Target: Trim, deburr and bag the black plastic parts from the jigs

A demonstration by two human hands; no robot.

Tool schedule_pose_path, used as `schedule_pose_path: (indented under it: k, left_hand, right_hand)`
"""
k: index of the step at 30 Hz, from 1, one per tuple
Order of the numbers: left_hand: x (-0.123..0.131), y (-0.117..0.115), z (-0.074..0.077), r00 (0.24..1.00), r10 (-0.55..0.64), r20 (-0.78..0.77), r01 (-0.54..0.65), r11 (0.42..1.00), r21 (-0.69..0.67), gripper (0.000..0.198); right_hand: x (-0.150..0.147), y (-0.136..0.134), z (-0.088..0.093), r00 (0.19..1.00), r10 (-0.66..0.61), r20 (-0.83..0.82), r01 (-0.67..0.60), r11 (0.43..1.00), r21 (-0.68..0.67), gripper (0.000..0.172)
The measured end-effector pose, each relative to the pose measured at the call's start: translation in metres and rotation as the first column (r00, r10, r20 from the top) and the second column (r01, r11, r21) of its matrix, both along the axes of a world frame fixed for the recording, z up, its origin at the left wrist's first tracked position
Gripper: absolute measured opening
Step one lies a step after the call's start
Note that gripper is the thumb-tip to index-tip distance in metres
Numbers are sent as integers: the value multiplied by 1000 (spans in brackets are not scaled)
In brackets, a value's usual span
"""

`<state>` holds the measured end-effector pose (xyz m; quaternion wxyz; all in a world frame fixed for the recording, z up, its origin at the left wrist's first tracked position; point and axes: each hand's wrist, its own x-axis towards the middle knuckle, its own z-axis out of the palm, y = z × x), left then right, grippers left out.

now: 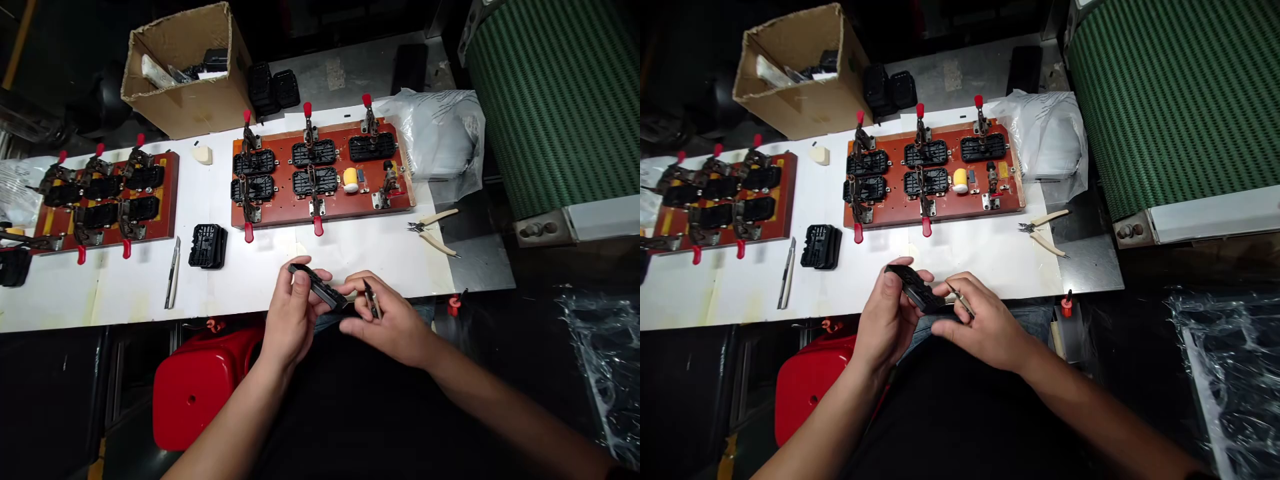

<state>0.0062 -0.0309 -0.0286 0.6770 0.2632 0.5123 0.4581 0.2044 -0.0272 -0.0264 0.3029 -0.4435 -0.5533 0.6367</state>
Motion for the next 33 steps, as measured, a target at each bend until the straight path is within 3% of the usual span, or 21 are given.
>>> schedule_pose_path:
  k: [2, 3, 4, 6, 8, 9, 11, 14, 17, 19, 23, 33]
  left_hand:
    - [-1, 0, -1, 989, -77, -128, 81, 996, 32, 59]
    - [-3, 0, -1, 956, -120, -268, 151, 983, 100, 67]
    - [-6, -1, 0, 886, -144, -441, 246, 952, 183, 79]
    - [-10, 0, 1, 656, -128, -744, 481, 831, 281, 97]
    - [-12, 1, 3, 486, -106, -868, 648, 710, 276, 91]
    - [-12, 3, 3, 463, -111, -880, 684, 676, 274, 82]
    - [-12, 5, 4, 499, -159, -852, 680, 682, 271, 69]
    - [-13, 7, 6, 620, -273, -736, 597, 772, 216, 65]
    - [-16, 7, 9, 741, -335, -582, 510, 845, 162, 64]
    - [-17, 7, 11, 787, -343, -512, 475, 867, 149, 63]
    - [-16, 7, 13, 815, -348, -463, 460, 874, 153, 62]
    - [-19, 6, 16, 792, -392, -468, 500, 857, 127, 61]
  right_hand:
    - [-3, 0, -4, 985, -159, 63, 157, 987, 26, 17]
    - [-3, 1, -5, 970, -218, 104, 217, 976, 17, 16]
    - [-3, 3, -6, 958, -249, 139, 252, 968, -2, 19]
    - [0, 6, -5, 960, -232, 159, 240, 970, -38, 22]
    - [2, 8, -3, 981, -152, 119, 161, 985, -63, 24]
    - [4, 9, -1, 989, -110, 98, 119, 989, -83, 26]
    - [8, 10, 2, 998, -18, 60, 25, 991, -128, 26]
    - [18, 12, 9, 994, 94, 59, -88, 992, -87, 26]
    - [29, 15, 18, 976, 107, 190, -137, 979, 152, 33]
    - [32, 16, 24, 961, 132, 244, -208, 925, 318, 35]
    - [33, 16, 28, 948, 165, 271, -282, 829, 482, 41]
    - [31, 16, 25, 945, 162, 285, -292, 810, 508, 36]
